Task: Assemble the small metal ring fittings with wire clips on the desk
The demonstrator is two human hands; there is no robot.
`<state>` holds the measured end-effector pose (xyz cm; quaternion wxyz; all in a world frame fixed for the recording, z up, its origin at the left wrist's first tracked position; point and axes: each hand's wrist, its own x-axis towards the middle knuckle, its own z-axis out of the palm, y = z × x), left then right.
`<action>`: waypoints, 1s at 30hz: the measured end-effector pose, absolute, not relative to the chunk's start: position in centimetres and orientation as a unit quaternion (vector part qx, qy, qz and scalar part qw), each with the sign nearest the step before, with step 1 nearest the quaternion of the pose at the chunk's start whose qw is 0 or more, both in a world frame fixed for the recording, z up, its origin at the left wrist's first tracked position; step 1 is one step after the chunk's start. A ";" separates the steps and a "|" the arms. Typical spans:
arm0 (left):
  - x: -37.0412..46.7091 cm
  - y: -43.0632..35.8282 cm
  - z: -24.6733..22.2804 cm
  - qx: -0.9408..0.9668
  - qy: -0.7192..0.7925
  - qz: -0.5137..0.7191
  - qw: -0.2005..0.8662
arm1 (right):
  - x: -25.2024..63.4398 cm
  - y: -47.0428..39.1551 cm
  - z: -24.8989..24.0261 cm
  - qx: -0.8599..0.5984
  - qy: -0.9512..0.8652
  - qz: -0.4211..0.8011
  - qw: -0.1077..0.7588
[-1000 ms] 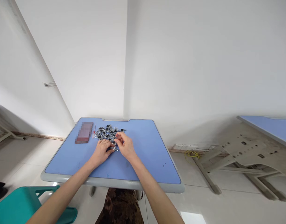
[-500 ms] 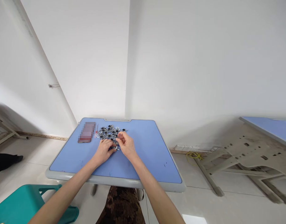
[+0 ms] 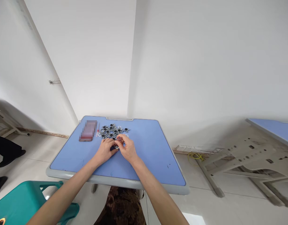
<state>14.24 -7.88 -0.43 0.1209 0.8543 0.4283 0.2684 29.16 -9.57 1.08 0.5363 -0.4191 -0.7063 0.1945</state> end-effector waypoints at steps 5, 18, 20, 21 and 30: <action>14.3 -7.8 -0.5 0.853 0.432 0.264 0.125 | 29.3 -9.4 0.9 -0.424 -0.724 0.170 0.517; 14.7 -7.4 -0.6 0.848 0.430 0.280 0.129 | 28.7 -8.3 1.2 -0.416 -0.740 0.183 0.496; 14.7 -7.4 -0.6 0.848 0.427 0.280 0.143 | 28.8 -8.4 1.6 -0.415 -0.742 0.198 0.488; 14.7 -7.4 -0.7 0.846 0.427 0.280 0.151 | 28.8 -8.4 1.9 -0.416 -0.744 0.205 0.481; 14.6 -7.6 -1.2 0.845 0.423 0.285 0.160 | 29.6 -8.6 2.6 -0.427 -0.752 0.267 0.425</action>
